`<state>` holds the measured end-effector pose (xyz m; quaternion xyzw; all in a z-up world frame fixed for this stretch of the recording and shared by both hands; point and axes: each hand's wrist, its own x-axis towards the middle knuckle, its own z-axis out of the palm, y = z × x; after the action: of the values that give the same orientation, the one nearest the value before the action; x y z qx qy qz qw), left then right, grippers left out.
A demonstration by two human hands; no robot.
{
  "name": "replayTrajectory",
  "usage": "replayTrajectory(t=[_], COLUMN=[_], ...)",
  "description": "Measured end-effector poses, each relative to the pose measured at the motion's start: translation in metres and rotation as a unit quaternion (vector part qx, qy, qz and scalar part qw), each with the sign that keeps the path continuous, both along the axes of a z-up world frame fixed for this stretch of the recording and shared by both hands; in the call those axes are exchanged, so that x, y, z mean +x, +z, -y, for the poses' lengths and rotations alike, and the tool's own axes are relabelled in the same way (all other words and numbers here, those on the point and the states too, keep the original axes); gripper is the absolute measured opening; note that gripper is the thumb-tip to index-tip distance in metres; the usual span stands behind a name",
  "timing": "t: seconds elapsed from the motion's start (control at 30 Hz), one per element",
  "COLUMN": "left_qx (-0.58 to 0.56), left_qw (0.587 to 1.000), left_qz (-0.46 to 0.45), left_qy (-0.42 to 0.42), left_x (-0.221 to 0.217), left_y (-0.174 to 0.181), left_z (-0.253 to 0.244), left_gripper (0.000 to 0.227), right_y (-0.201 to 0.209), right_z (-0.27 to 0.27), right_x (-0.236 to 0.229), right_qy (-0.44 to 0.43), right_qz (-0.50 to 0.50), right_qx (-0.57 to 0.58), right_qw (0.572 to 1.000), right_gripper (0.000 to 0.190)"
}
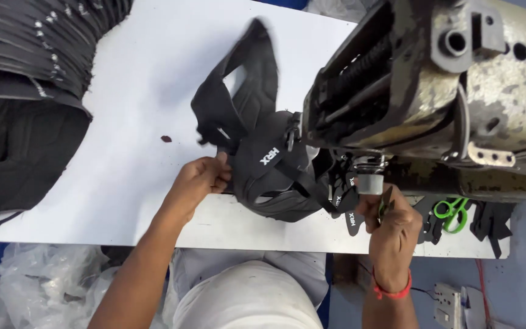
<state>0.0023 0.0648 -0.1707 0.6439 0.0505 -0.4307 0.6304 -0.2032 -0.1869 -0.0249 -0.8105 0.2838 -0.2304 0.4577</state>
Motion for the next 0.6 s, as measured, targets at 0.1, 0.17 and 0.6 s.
replayTrajectory(t=[0.1, 0.17, 0.6], left_qx=[-0.03, -0.093, 0.049], left_qw=[0.997, 0.985, 0.712], left_qz=[-0.005, 0.102, 0.691], left_qy=[0.066, 0.104, 0.117], left_x=[0.001, 0.007, 0.004], left_y=[-0.021, -0.005, 0.166], left_z=[0.002, 0.013, -0.045], left_gripper=[0.041, 0.037, 0.027], right_y=[0.002, 0.015, 0.076], right_z=[-0.009, -0.023, -0.088], right_x=[-0.007, -0.003, 0.064], right_qy=[0.092, 0.076, 0.217], right_qz=[0.056, 0.041, -0.037], right_qx=[0.043, 0.032, -0.366], right_qw=[0.993, 0.996, 0.904], right_gripper=[0.049, 0.041, 0.037])
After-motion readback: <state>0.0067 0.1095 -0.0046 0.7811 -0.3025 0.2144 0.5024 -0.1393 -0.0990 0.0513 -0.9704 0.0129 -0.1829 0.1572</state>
